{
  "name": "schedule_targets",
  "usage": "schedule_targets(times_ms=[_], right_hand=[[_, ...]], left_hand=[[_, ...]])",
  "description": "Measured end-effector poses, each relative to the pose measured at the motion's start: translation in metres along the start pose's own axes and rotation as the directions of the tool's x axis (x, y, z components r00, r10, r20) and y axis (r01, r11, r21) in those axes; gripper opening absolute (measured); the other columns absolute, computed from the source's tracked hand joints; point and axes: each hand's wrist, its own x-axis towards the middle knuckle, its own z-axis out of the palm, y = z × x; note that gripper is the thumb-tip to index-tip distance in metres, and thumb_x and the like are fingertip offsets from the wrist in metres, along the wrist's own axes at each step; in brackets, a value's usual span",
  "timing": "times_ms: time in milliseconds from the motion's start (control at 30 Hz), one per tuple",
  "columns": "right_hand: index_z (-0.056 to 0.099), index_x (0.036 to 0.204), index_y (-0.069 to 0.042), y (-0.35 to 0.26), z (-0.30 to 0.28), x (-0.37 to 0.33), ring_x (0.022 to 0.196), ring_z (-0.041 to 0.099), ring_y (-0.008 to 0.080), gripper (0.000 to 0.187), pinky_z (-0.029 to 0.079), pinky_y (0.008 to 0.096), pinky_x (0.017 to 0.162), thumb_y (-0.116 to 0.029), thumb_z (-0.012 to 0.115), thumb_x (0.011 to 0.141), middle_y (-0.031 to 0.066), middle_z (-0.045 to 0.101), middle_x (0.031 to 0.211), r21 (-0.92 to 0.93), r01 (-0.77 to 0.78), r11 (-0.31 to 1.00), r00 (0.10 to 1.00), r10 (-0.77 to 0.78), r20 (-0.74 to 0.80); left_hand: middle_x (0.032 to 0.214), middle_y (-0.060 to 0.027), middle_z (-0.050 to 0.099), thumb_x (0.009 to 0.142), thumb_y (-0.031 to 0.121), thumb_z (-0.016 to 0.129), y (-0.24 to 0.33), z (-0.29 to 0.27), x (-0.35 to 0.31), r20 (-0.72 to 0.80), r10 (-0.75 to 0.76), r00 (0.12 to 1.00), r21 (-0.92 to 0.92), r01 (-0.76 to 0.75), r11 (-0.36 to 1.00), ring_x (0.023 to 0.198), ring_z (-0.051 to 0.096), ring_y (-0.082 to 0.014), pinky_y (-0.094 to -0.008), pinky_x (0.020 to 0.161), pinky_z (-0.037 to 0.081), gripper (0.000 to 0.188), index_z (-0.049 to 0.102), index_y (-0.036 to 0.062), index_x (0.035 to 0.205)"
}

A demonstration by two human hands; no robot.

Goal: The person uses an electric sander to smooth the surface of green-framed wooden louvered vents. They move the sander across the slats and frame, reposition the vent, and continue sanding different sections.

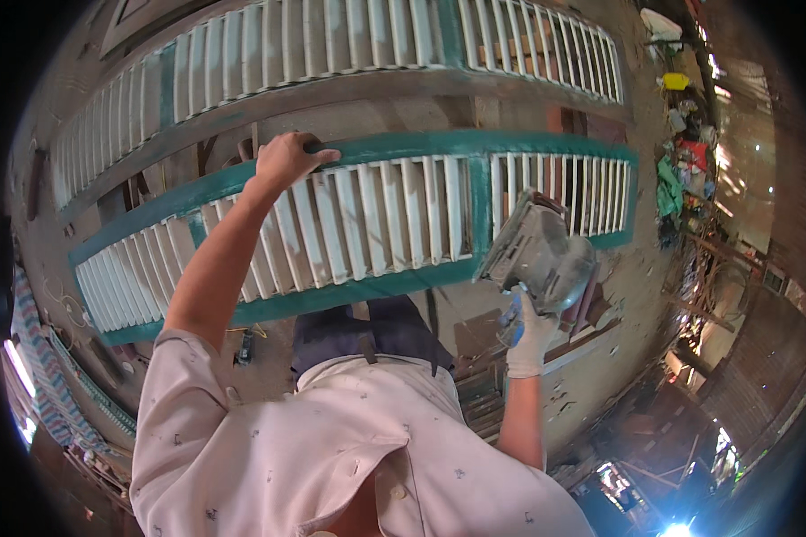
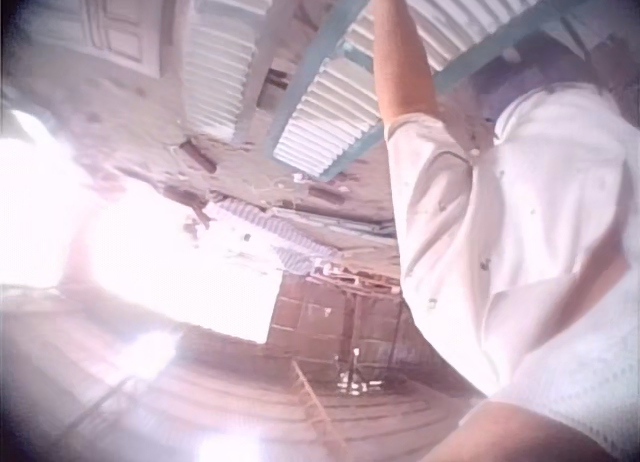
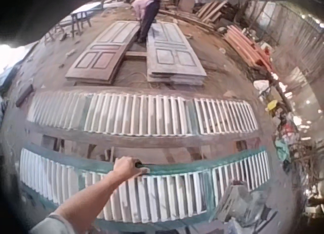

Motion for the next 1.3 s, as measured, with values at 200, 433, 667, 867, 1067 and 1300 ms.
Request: schedule_targets(times_ms=[200,433,667,867,1067,1300], right_hand=[[0.075,0.12,0.008,0.005,-0.001,-0.009,0.095,0.071,0.0174,0.036,0.056,0.0359,0.089,-0.013,0.084,0.093,0.0102,0.079,0.113,0.343,-0.27,0.9,0.958,0.285,0.006],[0.073,0.122,0.005,0.009,0.001,-0.002,0.094,0.072,0.016,0.033,0.057,0.0342,0.087,-0.009,0.083,0.094,0.0094,0.078,0.114,0.329,-0.278,0.902,0.96,0.258,0.105],[0.073,0.119,0.006,-0.017,0.012,-0.013,0.082,0.069,0.0125,0.031,0.058,0.0321,0.075,-0.01,0.083,0.094,0.006,0.078,0.101,0.2,-0.28,0.939,0.928,0.211,0.308],[0.073,0.113,0.003,-0.022,0.086,-0.07,0.074,0.066,0.0103,0.027,0.055,0.0309,0.068,-0.014,0.081,0.094,0.0017,0.073,0.086,0.046,-0.117,0.992,0.911,0.089,0.402],[0.069,0.123,0.005,-0.06,0.225,-0.181,0.092,0.078,0.0207,0.042,0.061,0.0408,0.083,-0.02,0.084,0.093,0.0105,0.081,0.101,-0.085,0.135,0.987,0.857,-0.073,0.511],[0.066,0.118,0.004,-0.04,0.371,-0.327,0.088,0.078,0.0234,0.04,0.06,0.0426,0.081,-0.019,0.084,0.091,0.0152,0.079,0.096,0.173,-0.102,0.98,0.77,-0.032,0.637]], left_hand=[[0.122,-0.0164,0.081,0.072,0.094,0.074,0.078,0.02,0.021,0.028,-0.089,0.996,0.15,0.084,0.985,0.118,0.076,-0.035,-0.0501,0.102,0.057,0.1,0.082,0.009,0.125],[0.128,-0.0146,0.08,0.08,0.087,0.074,0.121,0.039,0.026,0.025,-0.044,0.999,0.102,0.041,0.994,0.128,0.071,-0.0342,-0.046,0.108,0.053,0.093,0.078,0.0137,0.137],[0.132,-0.0085,0.076,0.091,0.059,0.081,0.056,0.019,0.014,-0.119,0.009,0.993,0.096,0.002,0.995,0.132,0.067,-0.0331,-0.0525,0.106,0.055,0.056,0.079,0.0216,0.132],[0.132,-0.0201,0.071,0.095,0.02,0.08,0.041,0.054,-0.136,-0.687,0.231,0.689,-0.223,-0.502,0.835,0.127,0.065,-0.0419,-0.0481,0.112,0.051,0.037,0.074,0.0063,0.129],[0.145,-0.0248,0.061,0.092,0.024,0.084,-0.017,0.039,-0.304,-0.699,0.132,0.703,-0.489,-0.604,0.629,0.136,0.061,-0.0427,-0.0482,0.116,0.048,0.062,0.062,0.0019,0.146],[0.139,-0.0185,0.062,0.084,0.021,0.089,-0.166,0.016,-0.345,-0.351,-0.1,0.931,-0.826,-0.257,0.501,0.127,0.064,-0.0319,-0.0417,0.11,0.05,0.075,0.056,0.0024,0.148]])
